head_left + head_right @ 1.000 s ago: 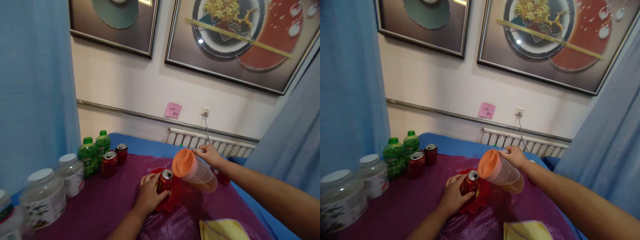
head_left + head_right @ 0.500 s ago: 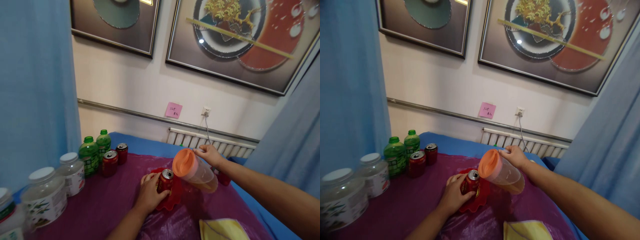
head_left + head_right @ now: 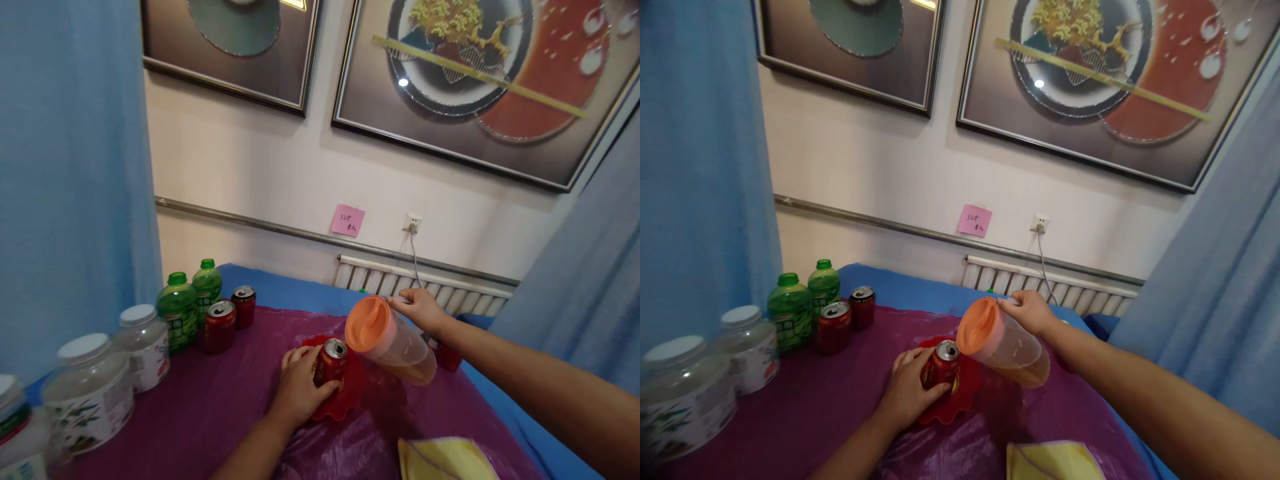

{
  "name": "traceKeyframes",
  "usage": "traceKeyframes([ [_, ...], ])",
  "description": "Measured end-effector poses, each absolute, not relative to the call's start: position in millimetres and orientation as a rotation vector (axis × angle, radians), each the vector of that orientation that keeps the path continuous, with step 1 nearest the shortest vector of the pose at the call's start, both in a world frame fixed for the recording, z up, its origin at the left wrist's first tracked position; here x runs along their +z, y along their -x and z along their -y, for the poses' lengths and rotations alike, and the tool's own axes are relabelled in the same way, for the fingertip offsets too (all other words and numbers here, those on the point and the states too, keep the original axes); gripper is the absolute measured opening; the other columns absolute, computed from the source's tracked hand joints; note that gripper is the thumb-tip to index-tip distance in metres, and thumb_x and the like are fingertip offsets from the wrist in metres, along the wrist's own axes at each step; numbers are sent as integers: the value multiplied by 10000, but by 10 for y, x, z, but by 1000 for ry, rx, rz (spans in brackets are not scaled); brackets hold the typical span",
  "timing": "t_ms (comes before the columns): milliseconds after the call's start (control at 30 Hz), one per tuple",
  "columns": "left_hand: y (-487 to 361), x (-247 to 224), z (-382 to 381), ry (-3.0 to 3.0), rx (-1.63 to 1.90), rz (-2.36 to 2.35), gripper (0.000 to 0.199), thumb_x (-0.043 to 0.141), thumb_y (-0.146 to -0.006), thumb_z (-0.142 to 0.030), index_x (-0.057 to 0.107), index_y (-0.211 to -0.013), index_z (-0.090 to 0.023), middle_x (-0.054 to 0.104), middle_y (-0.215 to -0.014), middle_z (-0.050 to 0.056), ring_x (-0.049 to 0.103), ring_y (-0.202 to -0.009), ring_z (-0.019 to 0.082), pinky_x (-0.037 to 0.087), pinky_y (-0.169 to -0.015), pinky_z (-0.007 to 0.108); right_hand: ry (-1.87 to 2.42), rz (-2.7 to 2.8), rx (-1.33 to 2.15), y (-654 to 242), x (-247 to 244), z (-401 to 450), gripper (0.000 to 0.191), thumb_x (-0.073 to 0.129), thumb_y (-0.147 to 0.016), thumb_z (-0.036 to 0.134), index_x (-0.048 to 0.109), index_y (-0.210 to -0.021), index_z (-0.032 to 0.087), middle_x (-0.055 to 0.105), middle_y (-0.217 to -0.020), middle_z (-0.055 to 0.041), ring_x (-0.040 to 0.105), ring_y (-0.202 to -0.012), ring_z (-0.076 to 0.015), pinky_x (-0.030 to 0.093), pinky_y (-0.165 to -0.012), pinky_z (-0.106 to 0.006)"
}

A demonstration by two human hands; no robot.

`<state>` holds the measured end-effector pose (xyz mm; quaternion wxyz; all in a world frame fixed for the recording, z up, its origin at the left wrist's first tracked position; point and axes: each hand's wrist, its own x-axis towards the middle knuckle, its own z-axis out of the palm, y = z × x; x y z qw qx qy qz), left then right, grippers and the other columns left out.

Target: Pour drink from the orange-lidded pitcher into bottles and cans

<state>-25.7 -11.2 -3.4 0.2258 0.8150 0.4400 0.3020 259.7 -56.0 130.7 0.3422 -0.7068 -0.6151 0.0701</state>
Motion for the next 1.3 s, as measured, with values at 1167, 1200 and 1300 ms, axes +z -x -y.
traceKeyframes([
  [1167,258,-71,90,-2254,854,-1188,661,837,-626,-360,652,-1258,-307,674,-1234,69,550,-1178,310,339,-1063,445,1816,1605,170,-2555,1356,567,543,576,-788,602,239,-547,250,190,-528,76,205,-503,-87,135,-469,-265],
  [1200,258,-71,89,-2251,855,-1187,661,839,-623,-357,654,-1255,-306,675,-1235,68,551,-1180,311,337,-1065,446,1814,1609,167,-2557,1355,567,545,576,-788,602,238,-547,250,190,-529,76,205,-504,-88,135,-470,-266],
  [1300,257,-69,92,-2248,859,-1189,668,841,-618,-345,654,-1258,-301,675,-1235,68,552,-1185,311,337,-1065,443,1818,1614,165,-2562,1354,568,544,574,-788,605,240,-545,250,196,-532,75,207,-506,-89,141,-471,-267],
])
